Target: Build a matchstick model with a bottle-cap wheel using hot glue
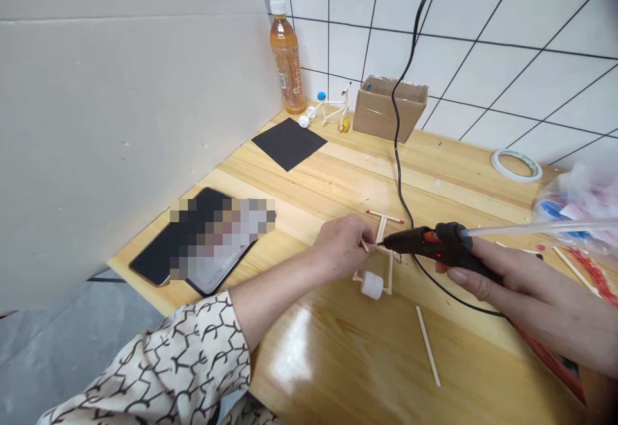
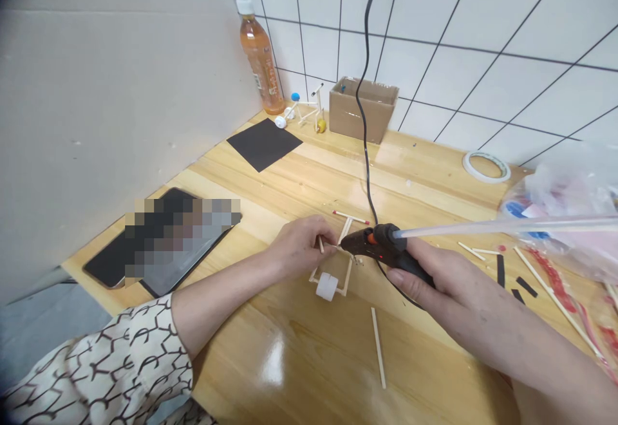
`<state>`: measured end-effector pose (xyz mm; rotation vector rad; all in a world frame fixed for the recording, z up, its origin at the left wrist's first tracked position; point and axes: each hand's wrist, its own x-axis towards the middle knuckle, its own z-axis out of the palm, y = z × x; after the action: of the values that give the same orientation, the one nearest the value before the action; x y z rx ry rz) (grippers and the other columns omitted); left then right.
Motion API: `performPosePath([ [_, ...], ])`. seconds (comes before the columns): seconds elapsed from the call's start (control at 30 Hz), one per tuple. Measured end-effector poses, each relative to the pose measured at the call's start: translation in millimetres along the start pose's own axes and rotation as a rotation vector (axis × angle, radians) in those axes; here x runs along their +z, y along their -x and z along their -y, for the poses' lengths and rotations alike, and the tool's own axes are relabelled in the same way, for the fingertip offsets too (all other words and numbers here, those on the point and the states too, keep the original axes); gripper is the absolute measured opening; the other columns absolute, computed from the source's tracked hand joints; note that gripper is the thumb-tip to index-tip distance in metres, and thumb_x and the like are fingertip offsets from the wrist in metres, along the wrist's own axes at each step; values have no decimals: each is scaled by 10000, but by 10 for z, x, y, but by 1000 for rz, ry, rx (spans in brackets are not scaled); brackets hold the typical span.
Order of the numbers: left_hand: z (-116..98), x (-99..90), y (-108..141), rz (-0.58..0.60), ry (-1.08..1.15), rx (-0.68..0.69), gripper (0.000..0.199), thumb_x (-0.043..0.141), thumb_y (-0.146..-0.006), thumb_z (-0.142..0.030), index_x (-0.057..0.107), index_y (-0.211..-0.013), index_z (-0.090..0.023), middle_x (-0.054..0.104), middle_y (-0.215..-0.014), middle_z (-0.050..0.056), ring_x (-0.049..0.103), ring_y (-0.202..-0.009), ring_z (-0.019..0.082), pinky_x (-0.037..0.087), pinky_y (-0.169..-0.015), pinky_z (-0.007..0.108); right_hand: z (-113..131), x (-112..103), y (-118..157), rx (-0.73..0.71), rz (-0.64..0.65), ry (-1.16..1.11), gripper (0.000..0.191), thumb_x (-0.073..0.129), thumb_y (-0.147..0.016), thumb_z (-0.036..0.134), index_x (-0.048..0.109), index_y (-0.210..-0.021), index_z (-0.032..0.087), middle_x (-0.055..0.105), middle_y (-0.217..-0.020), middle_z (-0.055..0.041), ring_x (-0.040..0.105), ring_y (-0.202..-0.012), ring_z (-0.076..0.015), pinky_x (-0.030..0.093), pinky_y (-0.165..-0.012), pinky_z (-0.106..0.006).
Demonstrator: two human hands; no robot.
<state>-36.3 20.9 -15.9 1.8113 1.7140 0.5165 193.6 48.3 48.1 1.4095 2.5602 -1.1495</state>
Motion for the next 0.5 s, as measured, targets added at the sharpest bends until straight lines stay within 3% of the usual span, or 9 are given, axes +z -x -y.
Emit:
performPosePath([
  [0.47, 8, 5, -7, -11, 7, 13, 94, 580, -695, -215, 670, -719, -209, 637, -746, -8, 559, -657, 137, 398, -564, 238, 47, -26, 23, -4, 10, 29, 320, 410, -833, 543, 530, -961, 276, 637, -809, 3, 599, -902, -240, 510, -676, -282],
  [0.5, 3, 0, -6, -9, 5, 11, 95, 580, -697, -216, 672, -719, -208, 637, -745, -7, 558, -653, 136, 397, -562, 237, 52, -18, 19, -6, -37, 32, 317, 432, -821, 547, 545, -936, 274, 636, -777, 8, 610, -865, -232, 513, -655, -272],
])
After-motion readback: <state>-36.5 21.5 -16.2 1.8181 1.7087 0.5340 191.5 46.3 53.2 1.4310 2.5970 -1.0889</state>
